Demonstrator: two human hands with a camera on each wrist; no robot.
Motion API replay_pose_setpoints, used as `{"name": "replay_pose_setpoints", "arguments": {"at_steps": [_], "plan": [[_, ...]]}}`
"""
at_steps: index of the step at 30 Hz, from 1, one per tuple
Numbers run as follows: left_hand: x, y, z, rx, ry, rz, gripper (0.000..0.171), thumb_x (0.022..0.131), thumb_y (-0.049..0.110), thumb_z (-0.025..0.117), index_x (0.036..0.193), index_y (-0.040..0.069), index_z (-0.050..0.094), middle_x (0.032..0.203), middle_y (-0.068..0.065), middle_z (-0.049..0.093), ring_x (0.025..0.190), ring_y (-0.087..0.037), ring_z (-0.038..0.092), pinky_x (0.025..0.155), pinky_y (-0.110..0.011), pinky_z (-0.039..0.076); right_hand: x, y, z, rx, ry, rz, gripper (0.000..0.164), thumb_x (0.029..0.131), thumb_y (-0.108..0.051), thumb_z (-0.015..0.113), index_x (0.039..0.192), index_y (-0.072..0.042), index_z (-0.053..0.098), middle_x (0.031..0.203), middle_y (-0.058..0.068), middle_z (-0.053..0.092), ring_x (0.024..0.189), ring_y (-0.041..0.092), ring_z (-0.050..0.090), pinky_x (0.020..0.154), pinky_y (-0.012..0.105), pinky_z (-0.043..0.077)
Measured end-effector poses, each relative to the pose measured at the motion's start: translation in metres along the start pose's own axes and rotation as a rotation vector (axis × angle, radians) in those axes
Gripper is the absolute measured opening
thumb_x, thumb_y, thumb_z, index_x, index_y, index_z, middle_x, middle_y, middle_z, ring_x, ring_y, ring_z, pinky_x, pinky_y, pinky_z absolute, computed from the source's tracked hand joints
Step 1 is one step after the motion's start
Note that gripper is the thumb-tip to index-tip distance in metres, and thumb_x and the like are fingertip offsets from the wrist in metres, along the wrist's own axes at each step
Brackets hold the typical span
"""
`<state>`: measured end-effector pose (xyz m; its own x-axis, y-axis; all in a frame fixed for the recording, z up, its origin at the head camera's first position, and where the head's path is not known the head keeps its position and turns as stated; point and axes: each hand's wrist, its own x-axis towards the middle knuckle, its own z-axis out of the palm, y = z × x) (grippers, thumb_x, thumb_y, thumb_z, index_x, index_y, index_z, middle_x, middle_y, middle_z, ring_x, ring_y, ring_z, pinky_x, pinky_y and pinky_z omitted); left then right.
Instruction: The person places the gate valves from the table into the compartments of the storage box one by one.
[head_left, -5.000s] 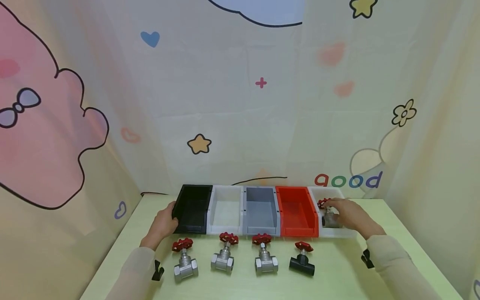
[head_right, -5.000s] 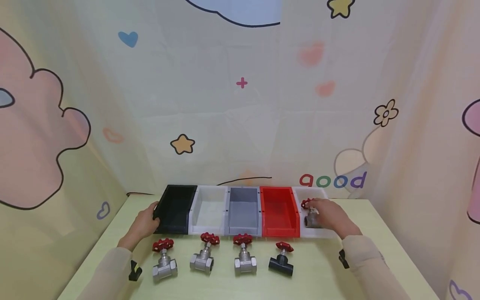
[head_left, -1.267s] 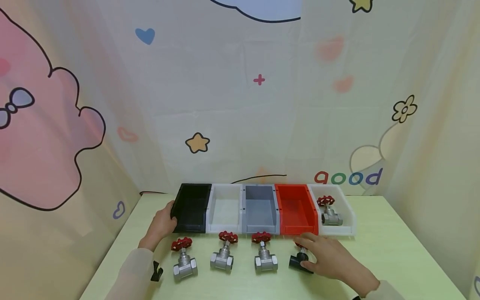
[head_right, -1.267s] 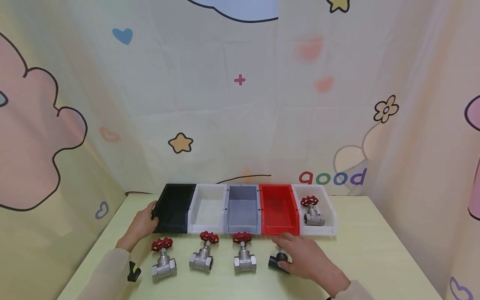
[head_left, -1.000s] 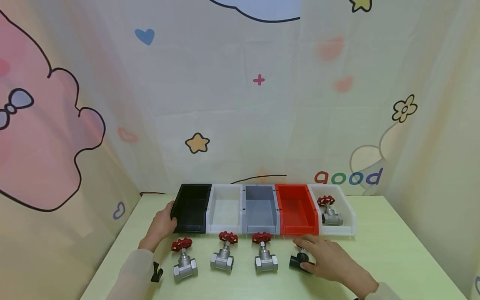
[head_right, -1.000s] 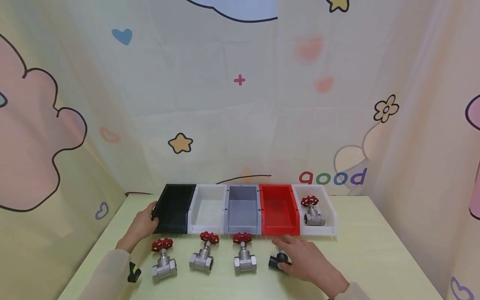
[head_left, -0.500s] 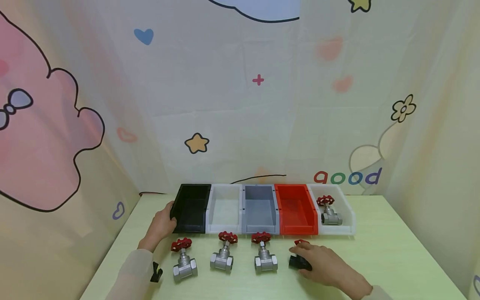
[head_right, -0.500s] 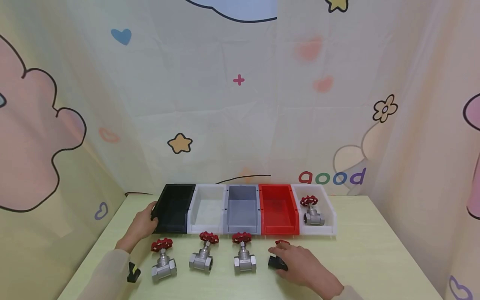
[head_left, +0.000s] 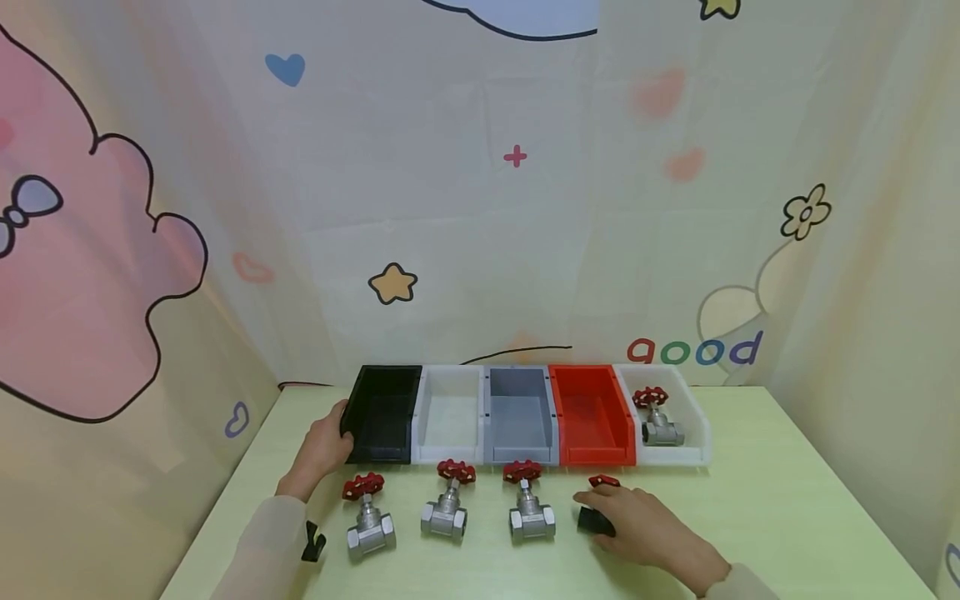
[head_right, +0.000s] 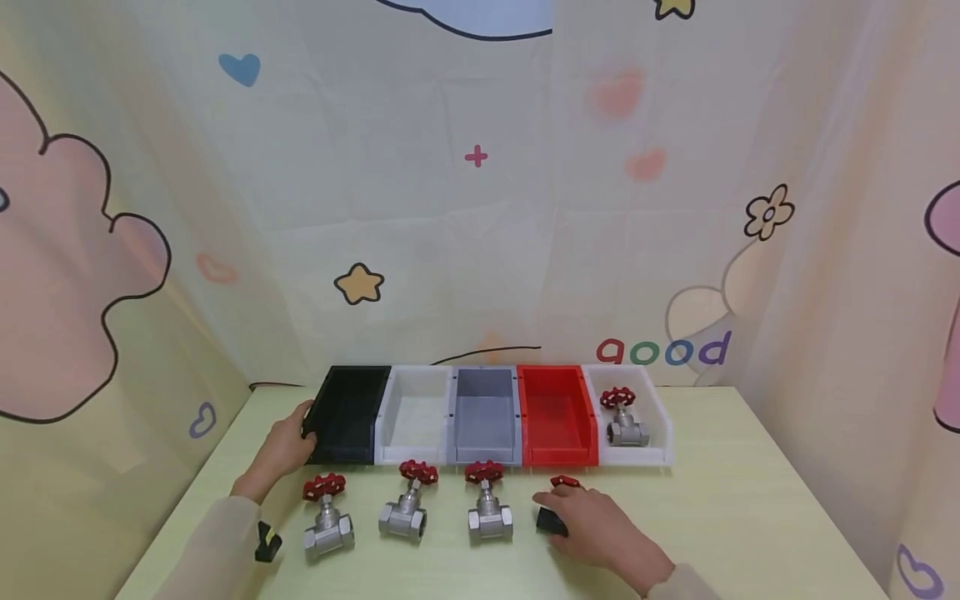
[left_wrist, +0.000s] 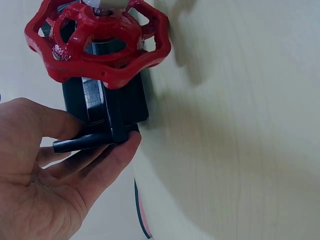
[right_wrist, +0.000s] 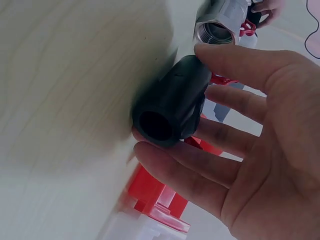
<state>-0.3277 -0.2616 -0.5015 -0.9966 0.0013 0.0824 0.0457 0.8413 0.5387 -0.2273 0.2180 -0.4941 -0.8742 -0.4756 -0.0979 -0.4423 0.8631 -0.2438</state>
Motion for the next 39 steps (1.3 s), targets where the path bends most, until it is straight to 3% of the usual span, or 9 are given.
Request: {"name": "replay_pose_setpoints", "arguments": {"at_steps": [5,14,19,25,31,39], "plan": [[0.0,-0.001,0.0,0.009,0.004,0.0,0.064,0.091,0.006,0.05,0.15,-0.006,0.028,0.127,-0.036,0.058,0.083,-0.03,0.06,0.069,-0.042,0.05,0.003,-0.003,0.002,-0.016,0.004,0.026,0.053,0.075,-0.026,0.083,0.124,-0.017,0.067,0.119,0.005,0.068,0.102,0.025,0.062,0.085,0.051,0.054],[0.001,-0.002,0.001,-0.004,0.0,-0.009,0.064,0.093,0.007,0.05,0.15,-0.005,0.027,0.129,-0.035,0.057,0.082,-0.029,0.059,0.065,-0.037,0.047,0.005,-0.011,0.008,-0.078,0.027,0.101,0.049,0.074,-0.027,0.083,0.12,-0.014,0.069,0.118,0.01,0.067,0.099,0.031,0.063,0.084,0.056,0.054],[0.001,-0.001,0.002,-0.009,-0.001,-0.007,0.064,0.092,0.007,0.05,0.151,-0.005,0.027,0.13,-0.035,0.056,0.084,-0.03,0.06,0.068,-0.038,0.048,0.004,-0.013,0.01,-0.084,0.078,0.095,0.041,0.074,-0.023,0.083,0.111,-0.01,0.071,0.117,0.011,0.066,0.095,0.033,0.065,0.081,0.056,0.054],[0.0,-0.001,0.001,-0.002,0.009,-0.002,0.063,0.092,0.007,0.051,0.15,-0.006,0.028,0.129,-0.035,0.057,0.087,-0.031,0.06,0.073,-0.043,0.05,0.003,-0.011,0.011,-0.064,0.131,0.06,0.028,0.072,-0.016,0.084,0.096,-0.009,0.071,0.1,0.005,0.064,0.077,0.024,0.062,0.078,0.048,0.056],[-0.001,-0.001,0.001,-0.001,0.001,0.002,0.063,0.092,0.006,0.05,0.15,-0.007,0.027,0.117,-0.034,0.063,0.072,-0.026,0.058,0.062,-0.037,0.046,0.002,-0.008,0.011,-0.012,0.127,0.04,0.028,0.073,-0.012,0.083,0.097,-0.006,0.071,0.104,0.007,0.064,0.084,0.025,0.063,0.086,0.049,0.055],[-0.001,0.0,0.0,-0.004,0.004,0.015,0.063,0.091,0.006,0.051,0.149,-0.008,0.028,0.127,-0.037,0.056,0.082,-0.03,0.058,0.067,-0.039,0.048,0.001,-0.005,0.012,0.014,0.132,0.01,0.028,0.073,-0.011,0.083,0.098,-0.006,0.071,0.107,0.007,0.064,0.087,0.025,0.064,0.085,0.048,0.055]]}}
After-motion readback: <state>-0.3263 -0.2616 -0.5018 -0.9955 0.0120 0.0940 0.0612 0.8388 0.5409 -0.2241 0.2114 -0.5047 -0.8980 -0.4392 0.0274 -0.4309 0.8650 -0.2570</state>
